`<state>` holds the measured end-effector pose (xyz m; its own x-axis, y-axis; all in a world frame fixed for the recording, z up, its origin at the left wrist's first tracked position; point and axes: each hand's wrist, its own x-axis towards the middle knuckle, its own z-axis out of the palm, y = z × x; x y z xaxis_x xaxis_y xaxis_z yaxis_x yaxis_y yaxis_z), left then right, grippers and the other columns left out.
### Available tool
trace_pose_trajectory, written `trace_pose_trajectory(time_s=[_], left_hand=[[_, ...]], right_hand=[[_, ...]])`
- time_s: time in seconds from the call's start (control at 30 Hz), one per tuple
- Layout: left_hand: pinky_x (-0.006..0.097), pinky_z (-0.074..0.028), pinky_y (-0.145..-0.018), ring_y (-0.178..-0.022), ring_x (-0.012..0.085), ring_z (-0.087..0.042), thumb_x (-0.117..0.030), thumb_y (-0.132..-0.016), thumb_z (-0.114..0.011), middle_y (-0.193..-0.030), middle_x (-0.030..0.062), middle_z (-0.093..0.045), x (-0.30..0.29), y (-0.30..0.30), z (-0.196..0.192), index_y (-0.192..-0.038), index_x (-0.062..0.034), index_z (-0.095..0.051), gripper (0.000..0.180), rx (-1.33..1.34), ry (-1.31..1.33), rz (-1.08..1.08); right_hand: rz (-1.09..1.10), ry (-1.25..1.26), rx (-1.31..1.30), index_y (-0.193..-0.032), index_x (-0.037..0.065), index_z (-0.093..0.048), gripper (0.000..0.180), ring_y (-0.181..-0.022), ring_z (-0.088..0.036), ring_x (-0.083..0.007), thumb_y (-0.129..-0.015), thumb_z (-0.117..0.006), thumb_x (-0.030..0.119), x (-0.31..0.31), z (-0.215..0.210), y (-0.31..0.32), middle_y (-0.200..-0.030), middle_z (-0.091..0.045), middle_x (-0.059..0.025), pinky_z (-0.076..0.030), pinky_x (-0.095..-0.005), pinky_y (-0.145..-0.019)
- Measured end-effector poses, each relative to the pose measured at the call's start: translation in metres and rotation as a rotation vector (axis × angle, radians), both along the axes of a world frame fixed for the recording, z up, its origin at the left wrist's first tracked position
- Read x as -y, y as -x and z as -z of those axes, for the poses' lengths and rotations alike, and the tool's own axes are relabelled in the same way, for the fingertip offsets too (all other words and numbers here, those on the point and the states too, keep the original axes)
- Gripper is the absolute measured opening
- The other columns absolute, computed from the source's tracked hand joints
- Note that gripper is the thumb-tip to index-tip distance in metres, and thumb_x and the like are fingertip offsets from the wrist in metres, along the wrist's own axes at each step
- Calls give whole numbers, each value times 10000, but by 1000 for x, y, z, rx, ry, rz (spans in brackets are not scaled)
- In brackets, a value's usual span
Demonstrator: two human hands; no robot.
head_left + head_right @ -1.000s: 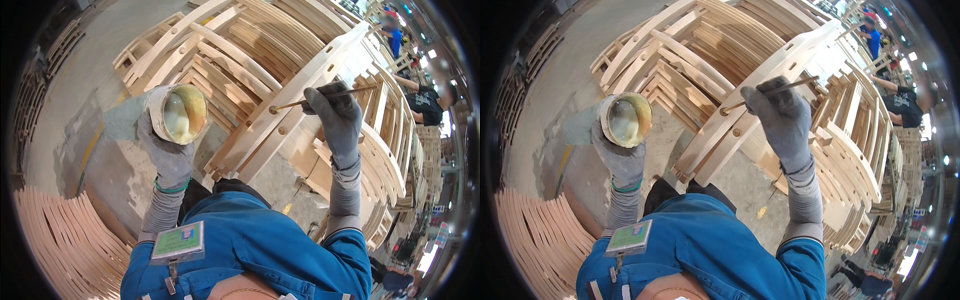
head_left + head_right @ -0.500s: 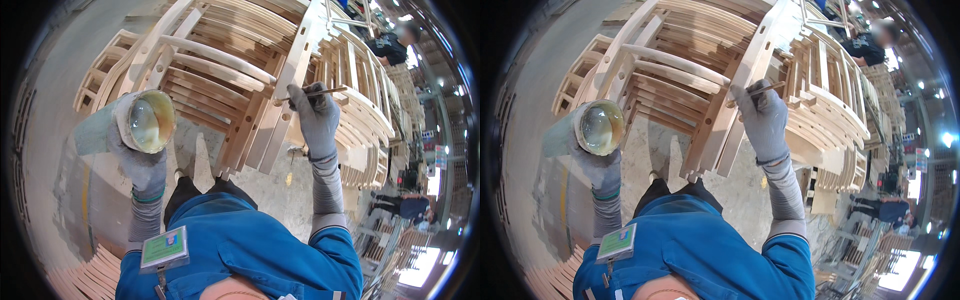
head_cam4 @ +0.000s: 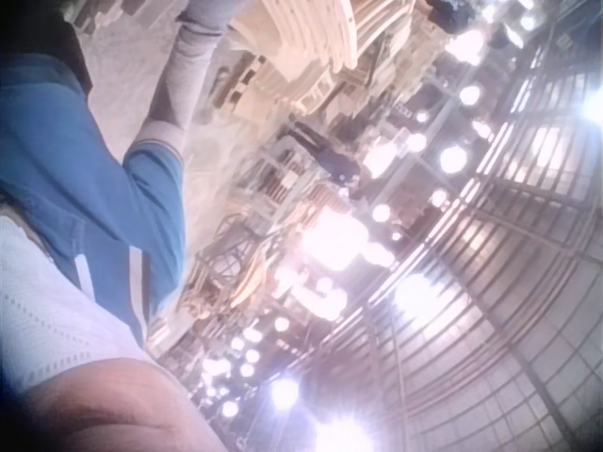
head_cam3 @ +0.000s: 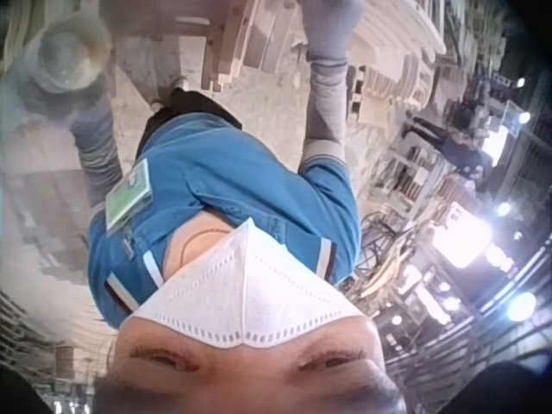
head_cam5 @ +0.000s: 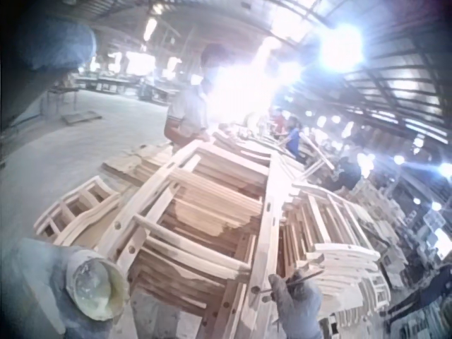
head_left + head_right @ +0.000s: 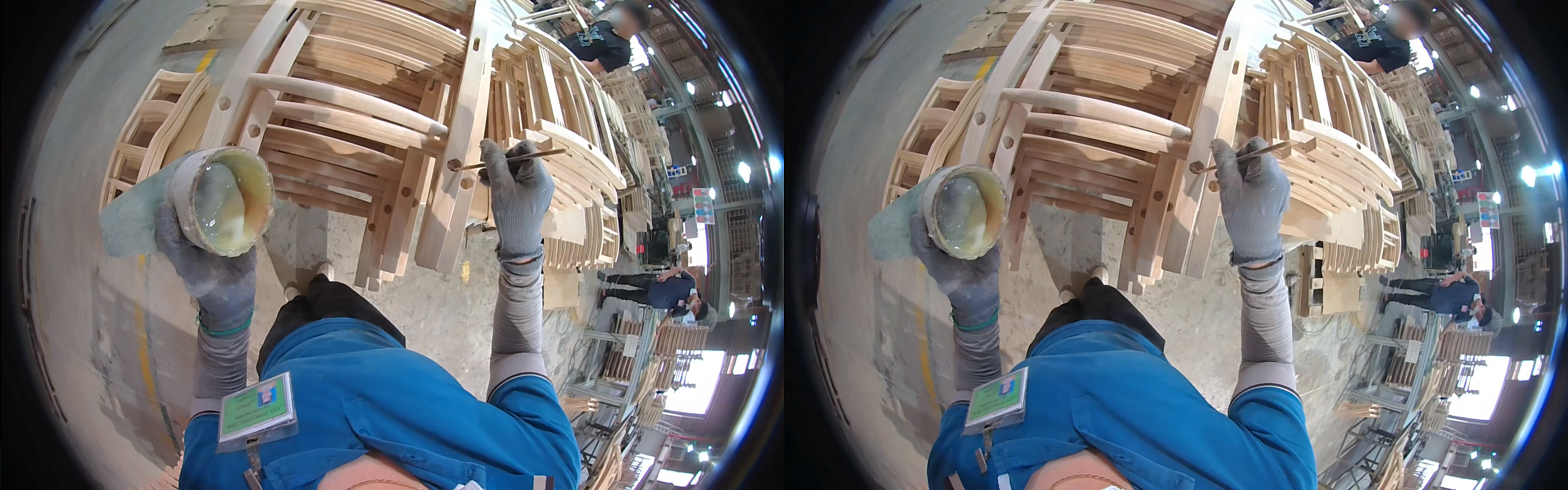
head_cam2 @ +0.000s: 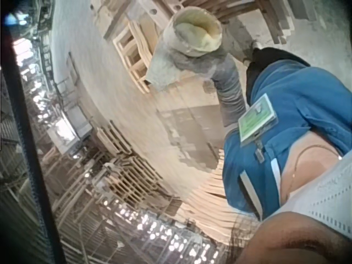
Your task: The person handles unfinished wooden chair frames, repositions them on a workbench, and applies a liquid finish using a brush. They repeatedly dip the brush into a container and coat the chair surfaces, then place the finished frames aside.
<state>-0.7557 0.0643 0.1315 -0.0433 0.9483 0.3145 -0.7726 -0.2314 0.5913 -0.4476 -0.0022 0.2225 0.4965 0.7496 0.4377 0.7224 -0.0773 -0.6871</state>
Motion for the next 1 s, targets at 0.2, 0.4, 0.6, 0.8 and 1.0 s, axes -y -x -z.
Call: trace_pose_trajectory(time_s=[0.2,0.4,0.6,0.8,1.0], left_hand=[[407,-423,-997,-1231,272,-381,-225,-918,-419,-1341,123,-337,-21,-26,2,-1339,-195,-271,448,-306,-110,-121],[417,-416,-995,-1226,271,-387,-275,-935,-390,-1321,125,-378,-43,-45,-11,-1320,-147,-330,410,-242,-137,-31],[497,-373,-986,-1207,248,-415,-420,-917,-408,-1278,91,-444,-64,-25,-51,-1291,-162,-395,454,99,252,15],[516,-375,-981,-1227,270,-387,-405,-911,-408,-1315,106,-386,-96,13,-48,-1314,-189,-353,460,-540,-112,-363],[453,-408,-982,-1199,279,-424,-258,-923,-412,-1330,137,-358,-101,42,-17,-1334,-173,-292,436,-771,-166,-106]], right_hand=[[-9,-7,3,-717,17,-523,191,-562,-548,-47,-838,-640,107,-3,2,-8,-621,-575,-32,-467,-190,-518],[-60,-16,-48,-692,27,-500,267,-488,-446,-82,-821,-669,189,-2,-3,0,-543,-523,-40,-363,-226,-461],[-9,136,-140,-898,-11,-576,68,-773,-568,-91,-831,-592,-14,13,-25,8,-818,-617,-53,-463,-213,-722],[-120,-213,-437,-877,-21,-539,97,-822,-610,-187,-802,-591,-55,-2,-47,61,-866,-616,-144,-515,-288,-737],[-844,-474,-436,-975,-17,-535,230,-864,-628,-278,-770,-623,-74,-94,-26,147,-953,-608,-227,-545,-337,-707]])
